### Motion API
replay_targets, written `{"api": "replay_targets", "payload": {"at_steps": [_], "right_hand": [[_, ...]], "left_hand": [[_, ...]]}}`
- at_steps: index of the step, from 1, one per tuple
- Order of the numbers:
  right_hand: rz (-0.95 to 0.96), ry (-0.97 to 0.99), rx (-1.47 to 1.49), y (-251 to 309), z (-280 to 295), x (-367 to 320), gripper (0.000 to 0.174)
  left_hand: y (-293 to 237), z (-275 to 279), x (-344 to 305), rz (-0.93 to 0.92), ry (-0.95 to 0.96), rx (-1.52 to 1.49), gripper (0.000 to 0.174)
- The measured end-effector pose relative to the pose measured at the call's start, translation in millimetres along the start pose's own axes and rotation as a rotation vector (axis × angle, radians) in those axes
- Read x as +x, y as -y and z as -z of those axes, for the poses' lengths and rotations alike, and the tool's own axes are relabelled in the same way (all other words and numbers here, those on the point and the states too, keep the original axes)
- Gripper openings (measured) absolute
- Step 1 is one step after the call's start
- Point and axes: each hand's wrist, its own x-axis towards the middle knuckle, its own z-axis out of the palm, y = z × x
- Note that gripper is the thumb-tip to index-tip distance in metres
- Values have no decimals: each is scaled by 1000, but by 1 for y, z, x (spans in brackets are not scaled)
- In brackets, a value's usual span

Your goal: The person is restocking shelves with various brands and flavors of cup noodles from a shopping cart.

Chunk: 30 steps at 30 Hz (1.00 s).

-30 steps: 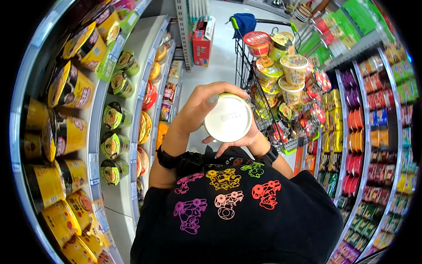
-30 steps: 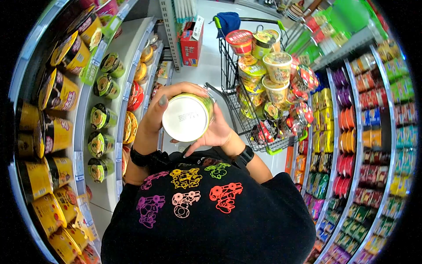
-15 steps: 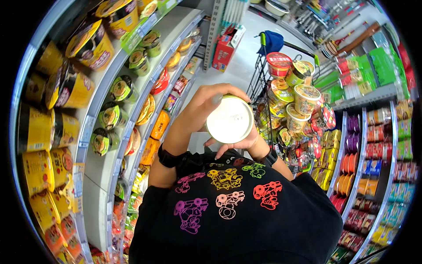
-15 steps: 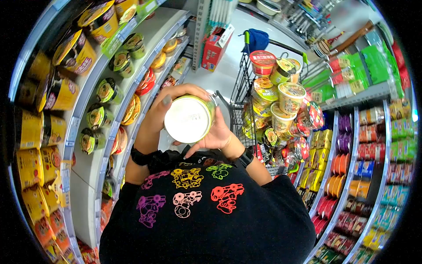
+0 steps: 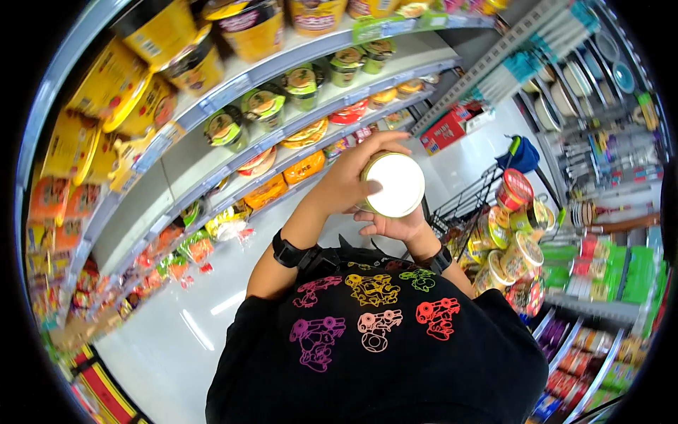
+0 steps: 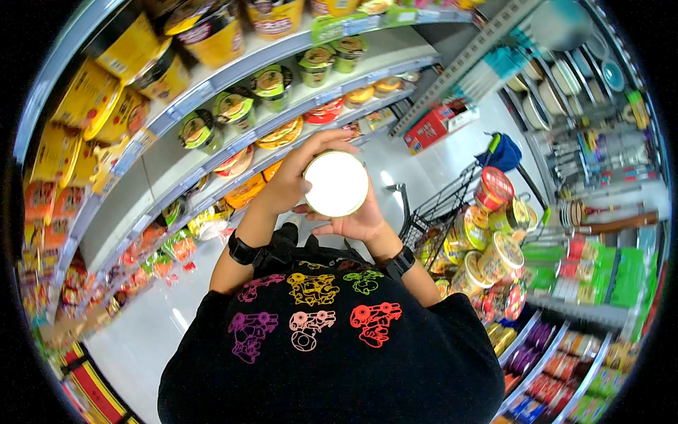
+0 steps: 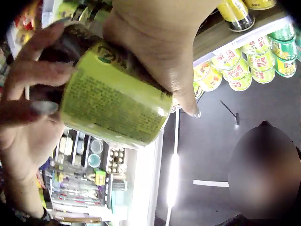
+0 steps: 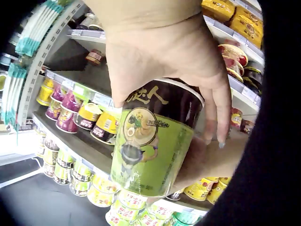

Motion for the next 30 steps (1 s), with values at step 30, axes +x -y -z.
{"api": "replay_targets", "payload": {"at_steps": [30], "right_hand": [[-133, -320, -2903, -47, -12, 362, 100]], "left_hand": [[-49, 109, -249, 159, -1195, 664, 91]]}}
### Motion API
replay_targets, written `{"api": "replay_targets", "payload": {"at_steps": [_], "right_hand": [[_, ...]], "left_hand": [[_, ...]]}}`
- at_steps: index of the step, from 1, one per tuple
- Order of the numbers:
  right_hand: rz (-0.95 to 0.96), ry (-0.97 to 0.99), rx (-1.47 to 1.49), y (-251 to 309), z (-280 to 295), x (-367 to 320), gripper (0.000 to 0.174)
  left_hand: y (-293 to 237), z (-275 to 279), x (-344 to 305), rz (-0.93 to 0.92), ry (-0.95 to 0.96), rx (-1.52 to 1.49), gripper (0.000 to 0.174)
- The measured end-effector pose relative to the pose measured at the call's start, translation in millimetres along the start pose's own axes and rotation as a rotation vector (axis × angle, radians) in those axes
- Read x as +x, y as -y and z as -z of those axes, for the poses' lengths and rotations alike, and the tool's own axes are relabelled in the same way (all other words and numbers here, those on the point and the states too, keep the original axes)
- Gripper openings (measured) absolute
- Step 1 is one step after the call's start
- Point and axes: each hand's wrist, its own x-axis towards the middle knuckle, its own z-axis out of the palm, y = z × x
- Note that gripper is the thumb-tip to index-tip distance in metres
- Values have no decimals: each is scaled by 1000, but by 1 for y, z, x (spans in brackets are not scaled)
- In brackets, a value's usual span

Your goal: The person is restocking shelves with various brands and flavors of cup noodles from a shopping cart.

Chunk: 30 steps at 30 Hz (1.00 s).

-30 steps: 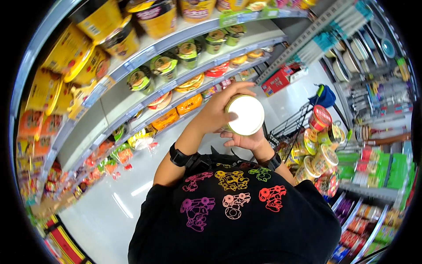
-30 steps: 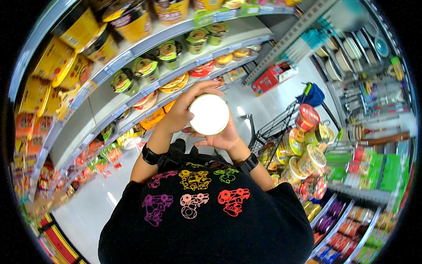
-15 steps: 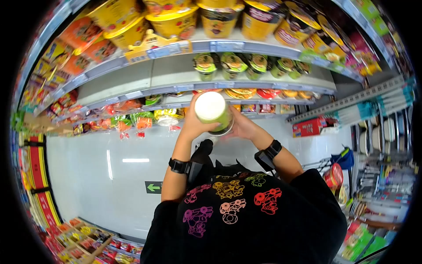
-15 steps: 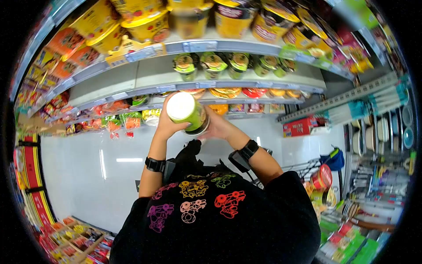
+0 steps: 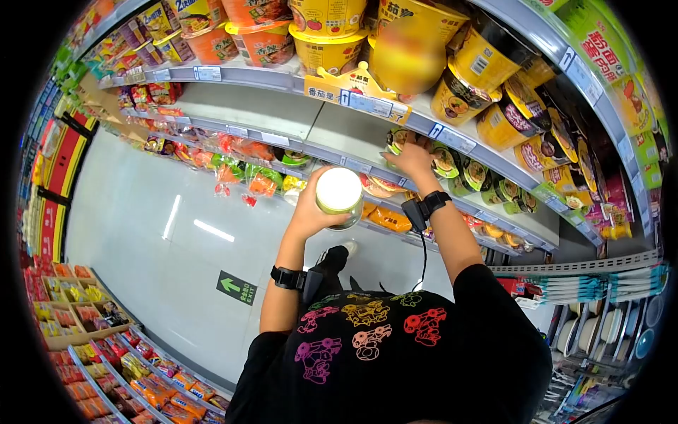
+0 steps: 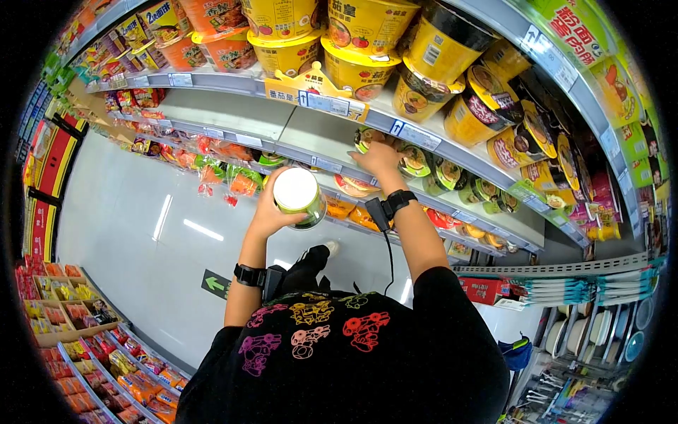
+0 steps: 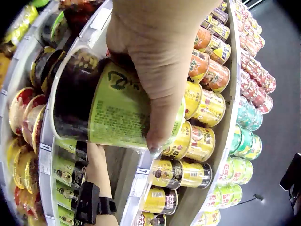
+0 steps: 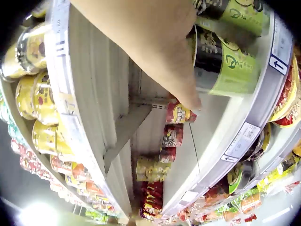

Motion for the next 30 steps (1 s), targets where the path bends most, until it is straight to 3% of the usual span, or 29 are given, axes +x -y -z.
{"api": "replay_targets", "payload": {"at_steps": [4, 6, 7, 10, 13, 14, 16, 19, 24, 26, 27, 30], "right_hand": [[191, -142, 141, -24, -11, 6, 95], [355, -385, -73, -24, -8, -18, 92], [408, -499, 52, -21, -4, -37, 87], [465, -505, 608, -18, 3, -87, 76], [222, 86, 1856, -26, -5, -119, 52], [224, 507, 2111, -30, 7, -138, 54], [-20, 779, 2316, -35, 13, -165, 59], [-69, 977, 2460, -35, -11, -191, 66], [47, 1051, 2528, -29, -22, -229, 75], [132, 1099, 2510, -34, -22, -236, 76], [145, 1017, 2395, -35, -17, -241, 76], [324, 1201, 2612, -37, -20, -250, 64]], "left_hand": [[7, -2, 3, -11, 48, 10, 92], [6, 0, 3, -15, 49, -2, 92], [3, 4, 2, -11, 45, -21, 92], [-9, 14, -3, -33, 26, -203, 91], [-25, 26, -13, -47, 94, -455, 99], [-32, 29, -17, -42, 162, -478, 100], [-46, 31, -22, -41, 304, -524, 103], [-60, 18, -32, -74, 438, -668, 106], [-85, 9, -51, -32, 630, -617, 106], [-94, 3, -62, -24, 591, -685, 103], [-95, 0, -64, -75, 600, -712, 103], [-116, -4, -82, 107, 483, -724, 101]]}}
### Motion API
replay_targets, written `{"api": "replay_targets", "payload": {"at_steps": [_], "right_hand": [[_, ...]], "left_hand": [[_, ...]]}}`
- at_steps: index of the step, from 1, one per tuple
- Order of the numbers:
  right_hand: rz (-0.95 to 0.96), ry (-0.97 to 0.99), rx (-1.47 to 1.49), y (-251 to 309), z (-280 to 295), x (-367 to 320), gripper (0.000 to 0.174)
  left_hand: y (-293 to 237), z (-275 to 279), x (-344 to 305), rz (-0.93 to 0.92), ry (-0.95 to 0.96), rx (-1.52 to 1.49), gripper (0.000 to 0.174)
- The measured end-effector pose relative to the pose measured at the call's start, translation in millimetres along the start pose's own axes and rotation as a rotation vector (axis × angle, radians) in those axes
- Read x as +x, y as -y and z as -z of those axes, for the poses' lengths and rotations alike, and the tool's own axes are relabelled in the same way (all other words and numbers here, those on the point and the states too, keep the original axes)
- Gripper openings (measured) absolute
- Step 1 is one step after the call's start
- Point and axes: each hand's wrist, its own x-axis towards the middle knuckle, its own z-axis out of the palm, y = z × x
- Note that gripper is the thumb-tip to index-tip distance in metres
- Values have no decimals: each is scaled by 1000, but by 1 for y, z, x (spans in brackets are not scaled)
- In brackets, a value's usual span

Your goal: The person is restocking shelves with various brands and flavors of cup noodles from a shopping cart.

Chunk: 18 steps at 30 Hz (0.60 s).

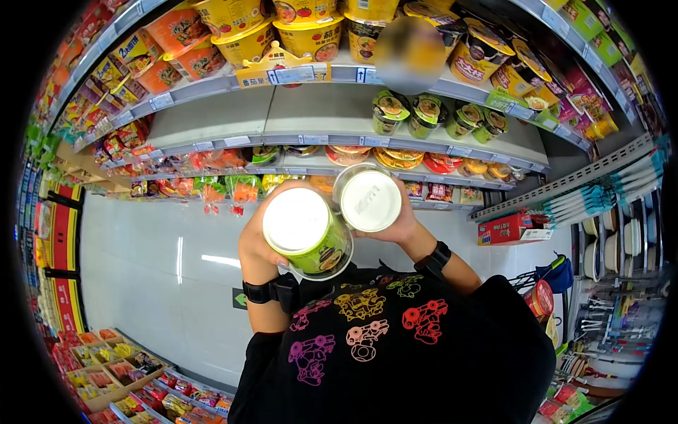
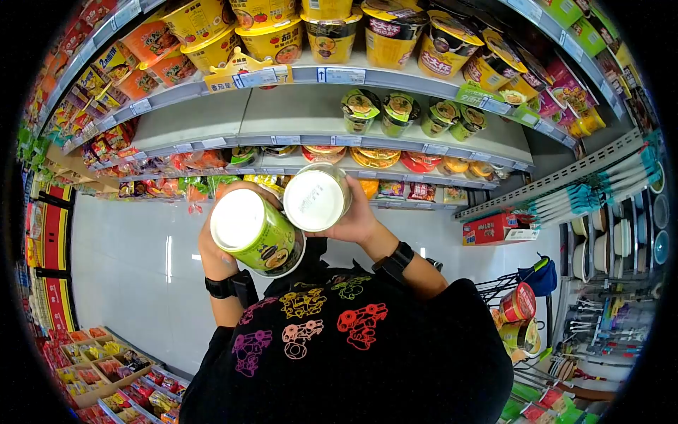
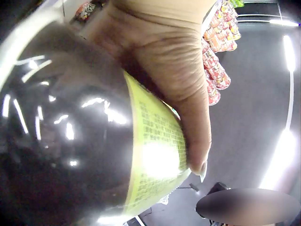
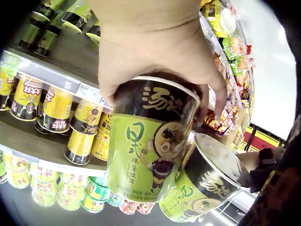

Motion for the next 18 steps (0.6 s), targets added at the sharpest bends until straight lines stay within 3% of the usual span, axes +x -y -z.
{"api": "replay_targets", "payload": {"at_steps": [2, 3, 6, 15, 18], "right_hand": [[53, 65, 63, -8, -7, -1, 64], [79, 98, 94, -11, -10, 0, 64], [129, 27, 63, -17, -9, -6, 66], [180, -224, -60, -24, -5, -23, 76], [150, -183, 20, -24, -4, -25, 74]], "left_hand": [[-1, -4, -1, 21, -15, 20, 101], [3, 4, 3, -39, 67, 58, 100], [22, 19, 10, -124, 184, 78, 100], [28, 6, -5, -113, 173, 166, 100], [32, 9, -6, -148, 209, 177, 101]]}}
